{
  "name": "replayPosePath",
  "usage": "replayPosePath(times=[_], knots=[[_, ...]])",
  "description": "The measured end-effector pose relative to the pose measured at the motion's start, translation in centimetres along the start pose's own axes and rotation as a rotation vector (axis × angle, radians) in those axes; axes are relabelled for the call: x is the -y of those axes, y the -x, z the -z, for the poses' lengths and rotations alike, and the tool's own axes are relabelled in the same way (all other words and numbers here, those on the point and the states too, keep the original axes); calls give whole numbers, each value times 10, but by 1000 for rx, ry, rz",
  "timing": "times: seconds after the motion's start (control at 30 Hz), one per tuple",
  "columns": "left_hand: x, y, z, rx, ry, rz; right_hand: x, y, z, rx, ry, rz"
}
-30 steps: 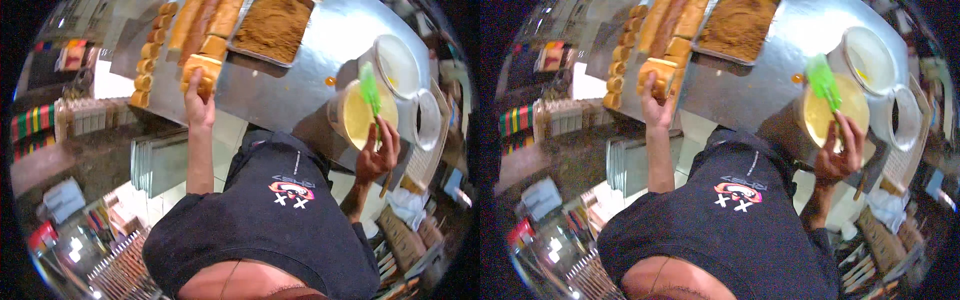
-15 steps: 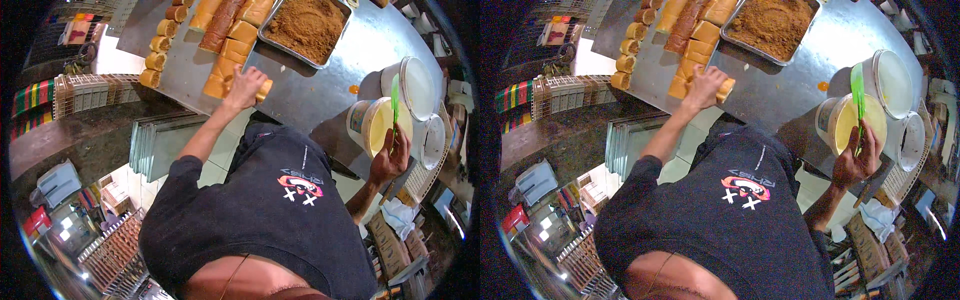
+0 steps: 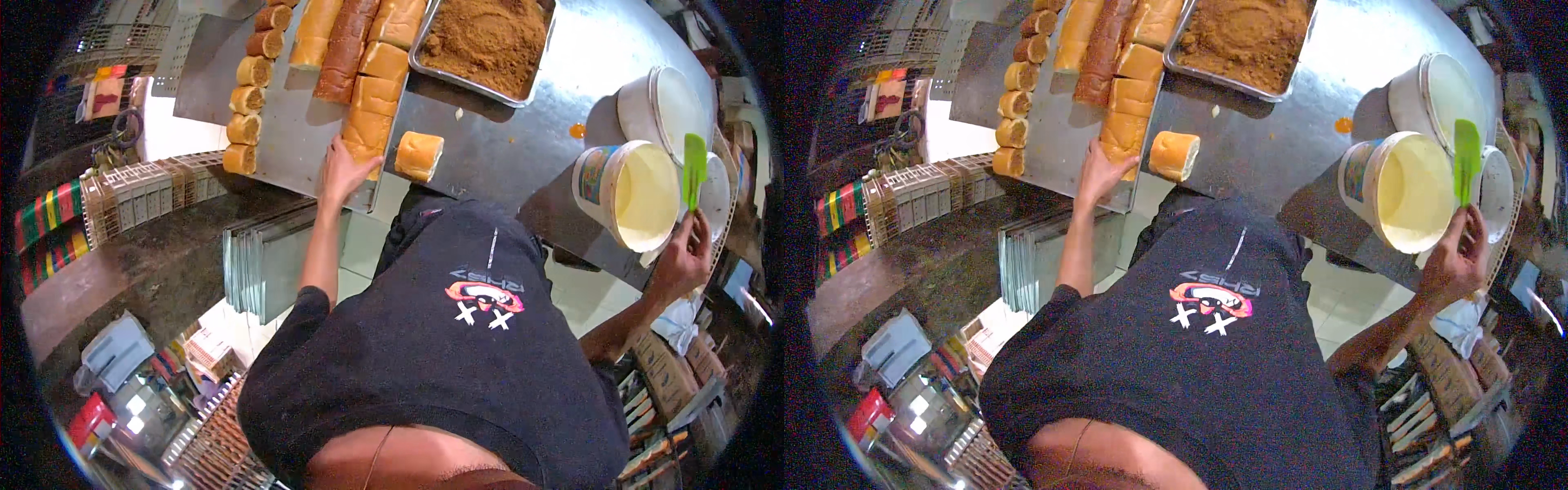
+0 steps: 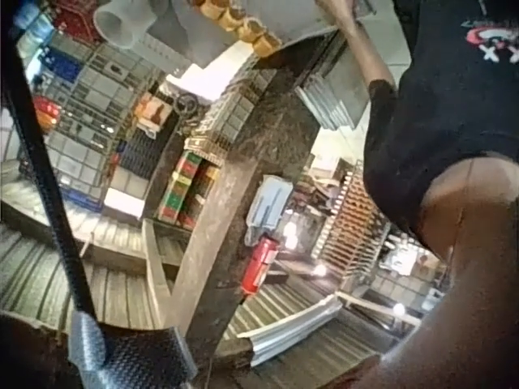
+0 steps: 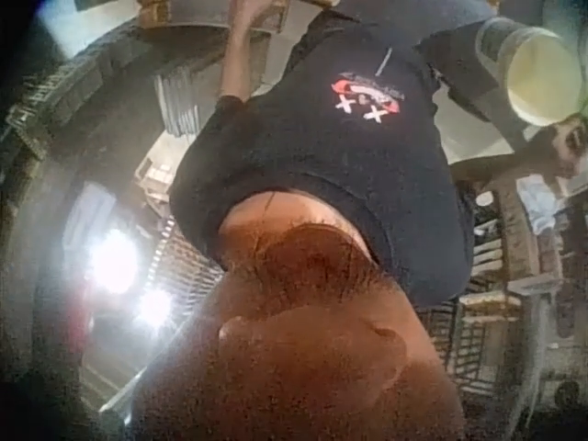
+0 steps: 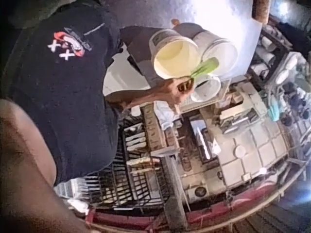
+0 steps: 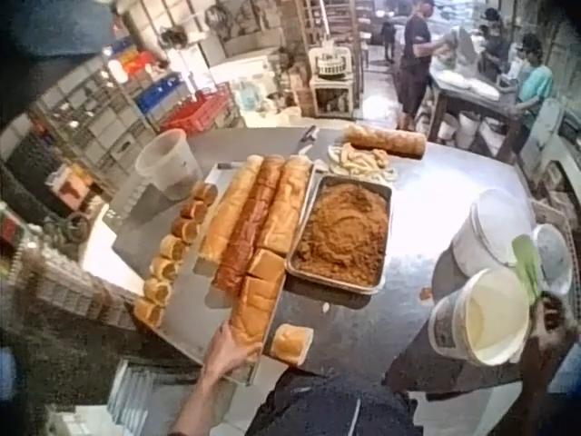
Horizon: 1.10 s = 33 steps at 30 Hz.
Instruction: Spread butter or cream onto bread rolls and dip them in crumbs.
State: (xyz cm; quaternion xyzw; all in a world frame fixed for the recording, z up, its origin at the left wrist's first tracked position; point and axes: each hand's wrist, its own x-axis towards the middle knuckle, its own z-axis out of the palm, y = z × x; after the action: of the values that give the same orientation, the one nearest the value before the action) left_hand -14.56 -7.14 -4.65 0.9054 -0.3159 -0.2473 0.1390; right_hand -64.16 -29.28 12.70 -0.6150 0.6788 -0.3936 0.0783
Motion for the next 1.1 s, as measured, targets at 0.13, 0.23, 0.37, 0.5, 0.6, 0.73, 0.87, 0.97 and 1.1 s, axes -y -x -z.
replayPosePath(times=[0.13,0.23,0.37,0.5,0.6,0.73,0.87,0.97,1.1], knots=[[17,-8,16,41,-51,-15,6,2,8,-31,19,-28],[45,1,42,91,180,38,-3,9,14,-40,-2,-38],[-29,18,34,-16,898,-14,-19,19,18,-53,-6,5],[-108,-24,-45,-307,874,-280,-6,26,22,-45,-44,-88],[-149,-33,-74,-413,621,-256,-16,22,31,-78,-145,-87],[-161,-38,-93,-512,325,-115,-36,16,51,-94,-138,-100],[-167,-43,-108,-496,335,-91,-57,8,63,-106,-122,-71],[-174,-42,-111,-460,240,-66,-72,4,66,-106,-93,-52],[-188,-28,-100,-414,117,-19,-79,-2,70,-101,-106,-63]])
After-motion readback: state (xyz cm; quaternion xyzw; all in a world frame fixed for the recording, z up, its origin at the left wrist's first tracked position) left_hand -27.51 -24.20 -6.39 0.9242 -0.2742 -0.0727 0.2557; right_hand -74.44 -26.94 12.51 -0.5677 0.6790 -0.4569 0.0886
